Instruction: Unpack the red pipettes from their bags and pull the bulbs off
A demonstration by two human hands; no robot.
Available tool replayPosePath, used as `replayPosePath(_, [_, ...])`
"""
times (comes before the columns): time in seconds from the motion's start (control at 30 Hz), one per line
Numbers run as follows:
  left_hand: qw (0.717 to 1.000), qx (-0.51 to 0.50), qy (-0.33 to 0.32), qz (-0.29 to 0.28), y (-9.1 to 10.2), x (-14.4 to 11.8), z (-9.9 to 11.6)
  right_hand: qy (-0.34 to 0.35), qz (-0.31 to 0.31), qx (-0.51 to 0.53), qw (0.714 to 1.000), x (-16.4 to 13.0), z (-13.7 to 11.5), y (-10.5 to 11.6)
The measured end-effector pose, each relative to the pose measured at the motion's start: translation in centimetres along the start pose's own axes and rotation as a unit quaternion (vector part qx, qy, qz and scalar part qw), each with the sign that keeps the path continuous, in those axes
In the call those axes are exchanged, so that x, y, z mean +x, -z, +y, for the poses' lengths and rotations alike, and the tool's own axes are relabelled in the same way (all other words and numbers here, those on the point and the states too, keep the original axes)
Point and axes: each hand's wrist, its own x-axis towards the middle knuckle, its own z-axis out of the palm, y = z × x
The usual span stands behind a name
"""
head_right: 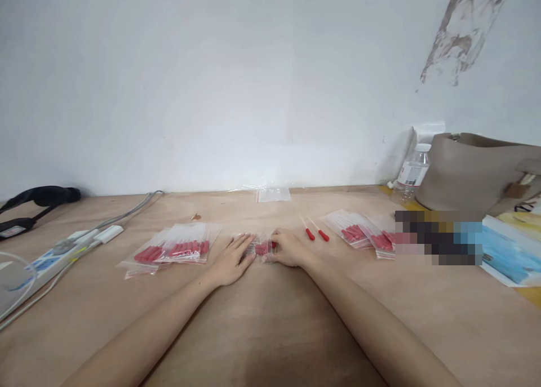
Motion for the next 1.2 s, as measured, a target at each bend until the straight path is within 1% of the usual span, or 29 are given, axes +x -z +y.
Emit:
replayPosePath(0.1, [1.000, 0.000, -0.005, 0.004, -0.1, 0.0, 0.0, -0.050, 0.006, 0.029, 0.998, 0.2, -0.2, -0.2])
replayPosePath(0.17, [1.000, 0.003, -0.008, 0.005, -0.2, 0.0, 0.0, -0.068, 0.013, 0.039, 0.997, 0.2, -0.2, -0.3])
replayPosePath(0.4, [1.000, -0.005, -0.018, 0.009, -0.1, 0.0, 0.3, -0.087, 0.040, 0.041, 0.995, -0.1, 0.1, 0.3])
replayPosePath(0.47, [1.000, -0.002, -0.016, 0.006, -0.1, 0.0, 0.3, -0.081, 0.033, 0.032, 0.996, -0.2, 0.1, 0.5])
replayPosePath(0.63, [1.000, 0.008, -0.016, -0.004, -0.1, 0.0, 0.2, -0.098, 0.011, 0.001, 0.995, 0.0, -0.2, 0.3])
replayPosePath(0.73, [1.000, 0.009, -0.016, -0.007, -0.1, 0.0, 0.2, -0.098, -0.001, -0.003, 0.995, 0.1, 0.0, 0.2])
replayPosePath(0.93, [1.000, 0.004, -0.008, -0.013, 0.1, 0.0, 0.3, -0.122, 0.030, 0.019, 0.992, -0.2, 1.3, 1.0])
replayPosePath(1.07, [1.000, 0.004, 0.017, 0.006, 0.1, 0.0, 0.3, -0.119, 0.036, 0.045, 0.991, -0.4, 1.9, 1.8])
replayPosePath(1.2, [0.996, 0.028, 0.073, 0.037, 0.4, -0.1, 0.6, -0.127, 0.070, 0.064, 0.987, -0.4, 2.7, 2.0])
